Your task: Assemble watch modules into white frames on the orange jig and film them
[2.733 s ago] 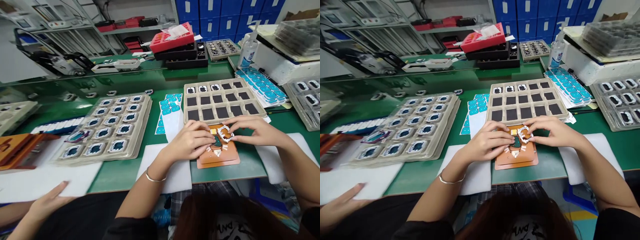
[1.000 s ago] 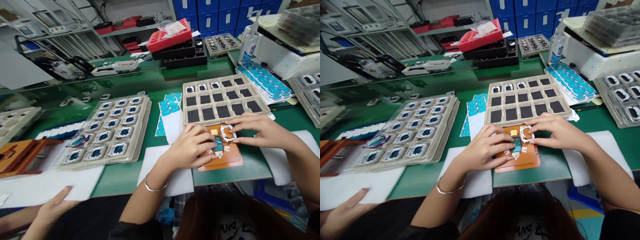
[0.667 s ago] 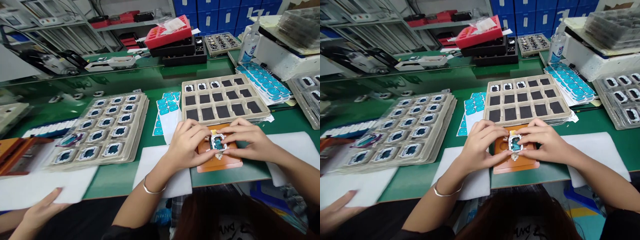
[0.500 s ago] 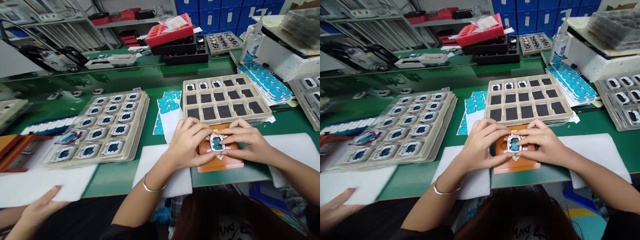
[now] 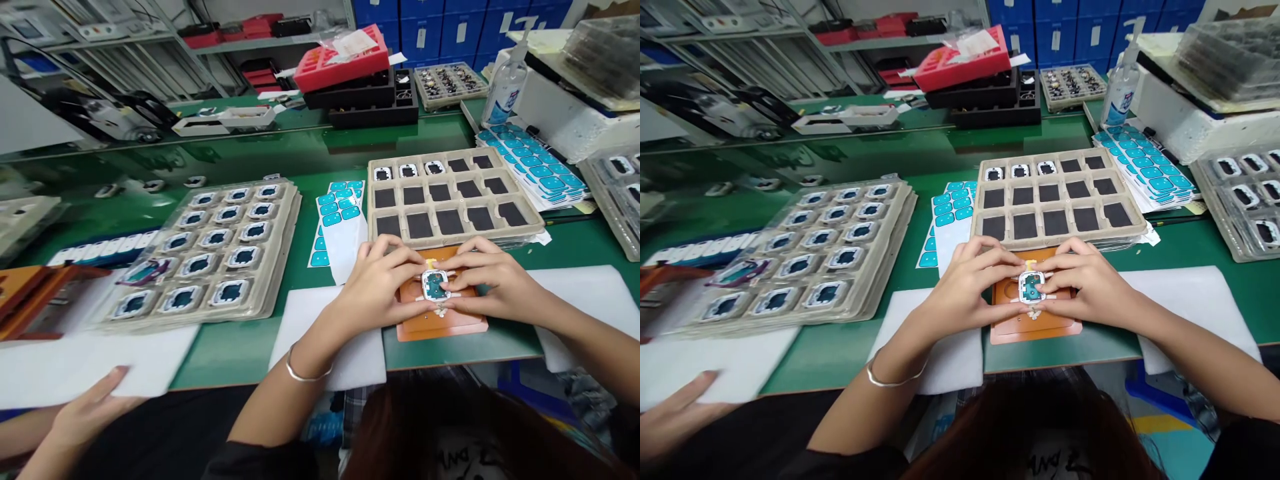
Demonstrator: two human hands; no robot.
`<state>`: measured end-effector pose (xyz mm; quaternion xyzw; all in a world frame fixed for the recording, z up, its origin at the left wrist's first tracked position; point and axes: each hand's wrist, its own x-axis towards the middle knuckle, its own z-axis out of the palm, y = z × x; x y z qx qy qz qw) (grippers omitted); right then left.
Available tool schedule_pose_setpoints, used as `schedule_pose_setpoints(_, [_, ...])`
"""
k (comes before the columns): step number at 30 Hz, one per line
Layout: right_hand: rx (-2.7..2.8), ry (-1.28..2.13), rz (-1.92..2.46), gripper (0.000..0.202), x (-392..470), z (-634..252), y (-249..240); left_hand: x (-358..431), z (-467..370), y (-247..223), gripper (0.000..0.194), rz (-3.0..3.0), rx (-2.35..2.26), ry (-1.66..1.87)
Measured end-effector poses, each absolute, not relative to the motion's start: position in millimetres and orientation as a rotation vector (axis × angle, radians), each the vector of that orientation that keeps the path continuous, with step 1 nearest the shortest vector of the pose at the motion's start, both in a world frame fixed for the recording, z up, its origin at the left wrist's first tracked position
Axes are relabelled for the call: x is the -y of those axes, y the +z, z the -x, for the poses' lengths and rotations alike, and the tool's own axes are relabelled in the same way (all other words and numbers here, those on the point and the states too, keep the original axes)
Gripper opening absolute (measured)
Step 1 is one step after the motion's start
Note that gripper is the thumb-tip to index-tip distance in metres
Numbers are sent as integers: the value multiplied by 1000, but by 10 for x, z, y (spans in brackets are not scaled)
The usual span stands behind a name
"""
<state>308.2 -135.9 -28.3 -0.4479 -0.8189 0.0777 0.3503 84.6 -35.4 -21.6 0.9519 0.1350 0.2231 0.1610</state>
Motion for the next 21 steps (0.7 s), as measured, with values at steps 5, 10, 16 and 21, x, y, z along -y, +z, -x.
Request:
schedule_pose_setpoints(5, [2096,176,1167,18,1364,-3086,-297,410,-929,-291,48,-2418,-368,854])
schedule_pose_setpoints(10, [1931,231,1140,38,1375,-3074,-384,465,-1011,-374,69,-2345,-198,976])
schedule_pose_setpoints(16, [1831,612,866,32,1376,-3056,-380,430,-1011,-370,62,-2303,-141,1016])
schedule_pose_setpoints(21, [1898,637,816,11,1376,-3028,-323,431,-1024,-408,52,-2107,-122,1021])
